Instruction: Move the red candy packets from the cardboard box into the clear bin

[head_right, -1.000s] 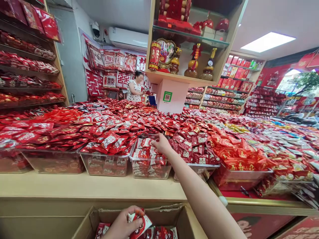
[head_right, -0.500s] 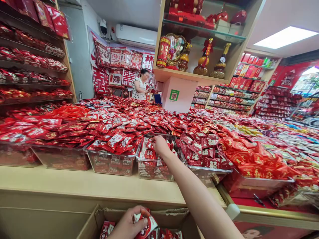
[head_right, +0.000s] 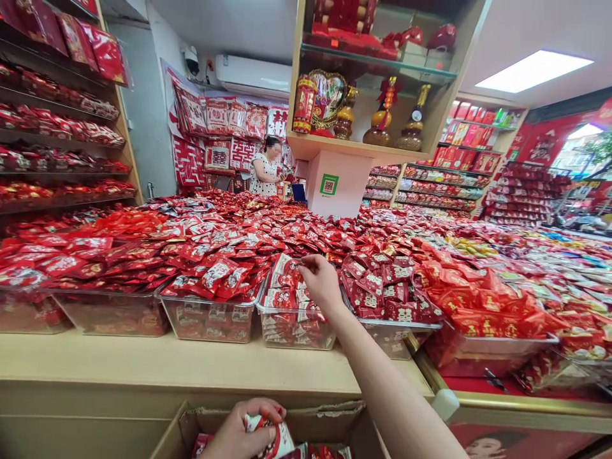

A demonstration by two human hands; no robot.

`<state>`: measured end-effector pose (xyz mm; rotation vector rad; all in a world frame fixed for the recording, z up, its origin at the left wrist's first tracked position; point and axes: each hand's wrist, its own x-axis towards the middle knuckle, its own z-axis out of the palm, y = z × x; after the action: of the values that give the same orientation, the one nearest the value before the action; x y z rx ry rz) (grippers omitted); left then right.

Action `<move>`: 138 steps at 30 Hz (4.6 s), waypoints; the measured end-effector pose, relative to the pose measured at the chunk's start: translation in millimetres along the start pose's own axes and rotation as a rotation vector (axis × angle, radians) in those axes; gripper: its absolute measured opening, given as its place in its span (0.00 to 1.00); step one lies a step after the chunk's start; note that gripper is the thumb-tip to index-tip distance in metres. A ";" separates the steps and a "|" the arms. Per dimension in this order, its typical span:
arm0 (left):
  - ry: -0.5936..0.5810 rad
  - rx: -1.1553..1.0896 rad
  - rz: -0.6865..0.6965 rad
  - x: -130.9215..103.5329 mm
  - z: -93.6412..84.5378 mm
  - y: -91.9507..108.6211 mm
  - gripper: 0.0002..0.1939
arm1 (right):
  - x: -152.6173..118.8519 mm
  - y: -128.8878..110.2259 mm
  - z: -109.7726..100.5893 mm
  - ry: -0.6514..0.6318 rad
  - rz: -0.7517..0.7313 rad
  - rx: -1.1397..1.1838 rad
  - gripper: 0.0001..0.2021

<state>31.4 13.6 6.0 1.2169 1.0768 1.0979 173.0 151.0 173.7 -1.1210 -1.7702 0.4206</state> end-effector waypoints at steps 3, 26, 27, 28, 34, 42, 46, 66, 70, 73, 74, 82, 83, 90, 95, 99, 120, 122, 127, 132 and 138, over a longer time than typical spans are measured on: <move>0.002 -0.157 -0.007 -0.5 -0.7 5.6 0.07 | -66.4 -8.1 -16.5 -0.074 0.060 0.312 0.09; -0.130 -0.243 -0.174 -5.3 13.1 9.6 0.13 | -176.3 47.1 14.7 -0.217 0.620 0.801 0.09; -0.145 -0.300 -0.188 -5.9 13.7 8.7 0.13 | -177.2 46.7 14.7 -0.226 0.667 0.866 0.10; -0.159 -0.351 -0.199 -6.7 14.1 8.3 0.13 | -178.0 45.8 14.5 -0.236 0.708 0.921 0.11; -0.170 -0.342 -0.082 -10.4 12.2 14.8 0.10 | -143.5 18.3 -15.5 -0.143 0.419 0.595 0.07; -0.190 0.010 0.061 -6.4 7.0 18.1 0.12 | 42.2 2.4 -28.7 -0.019 0.035 -0.557 0.13; -0.140 0.048 0.028 -8.1 7.6 8.4 0.12 | 86.6 27.4 7.4 -0.122 0.071 -0.695 0.13; -0.137 0.179 -0.003 -6.0 12.6 3.3 0.07 | 74.8 57.0 36.2 -0.467 -0.084 -0.847 0.08; -0.164 0.214 -0.003 -6.1 9.8 2.7 0.11 | 66.1 27.8 24.1 -0.402 -0.089 -0.824 0.08; -0.194 0.214 -0.036 -7.6 8.7 7.6 0.16 | 19.7 -9.7 2.3 -0.313 -0.192 -0.705 0.11; -0.189 0.208 -0.034 -8.1 8.4 8.9 0.17 | -6.1 -19.1 -4.8 -0.301 -0.287 -0.566 0.11; -0.010 0.246 0.264 -13.6 14.7 12.1 0.16 | -199.2 39.1 1.9 -0.306 0.143 0.163 0.14; 0.006 0.244 0.254 -14.9 18.1 13.9 0.16 | -204.6 47.4 5.4 -0.328 0.230 0.289 0.13; 0.099 0.016 0.037 -8.9 38.7 32.4 0.22 | -194.9 48.9 9.1 -0.201 0.588 0.786 0.15; -0.063 0.005 -0.218 -1.5 41.9 35.0 0.14 | -195.4 47.3 6.1 -0.121 0.645 0.866 0.15; -0.040 0.090 -0.149 0.3 42.8 35.1 0.13 | -195.0 53.1 4.7 -0.072 0.674 0.902 0.15; -0.101 0.323 0.046 -6.7 24.5 9.4 0.15 | -198.0 59.1 22.3 -0.095 0.779 1.224 0.08; -0.091 0.323 0.055 -7.0 24.6 8.4 0.15 | -197.3 56.7 22.9 -0.082 0.815 1.302 0.09; -0.075 0.299 0.085 -6.8 28.8 12.1 0.14 | -199.6 52.9 28.4 -0.017 0.833 1.388 0.11; -0.124 0.222 -0.005 -6.9 31.7 18.9 0.18 | -200.5 57.3 28.3 -0.001 0.789 1.237 0.13; -0.220 0.191 -0.061 -9.4 25.0 16.4 0.19 | -204.0 57.7 24.7 -0.243 0.373 0.618 0.13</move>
<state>53.9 1.1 24.0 1.4108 1.0582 0.8064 204.0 15.5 11.7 -0.9649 -1.4603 1.2790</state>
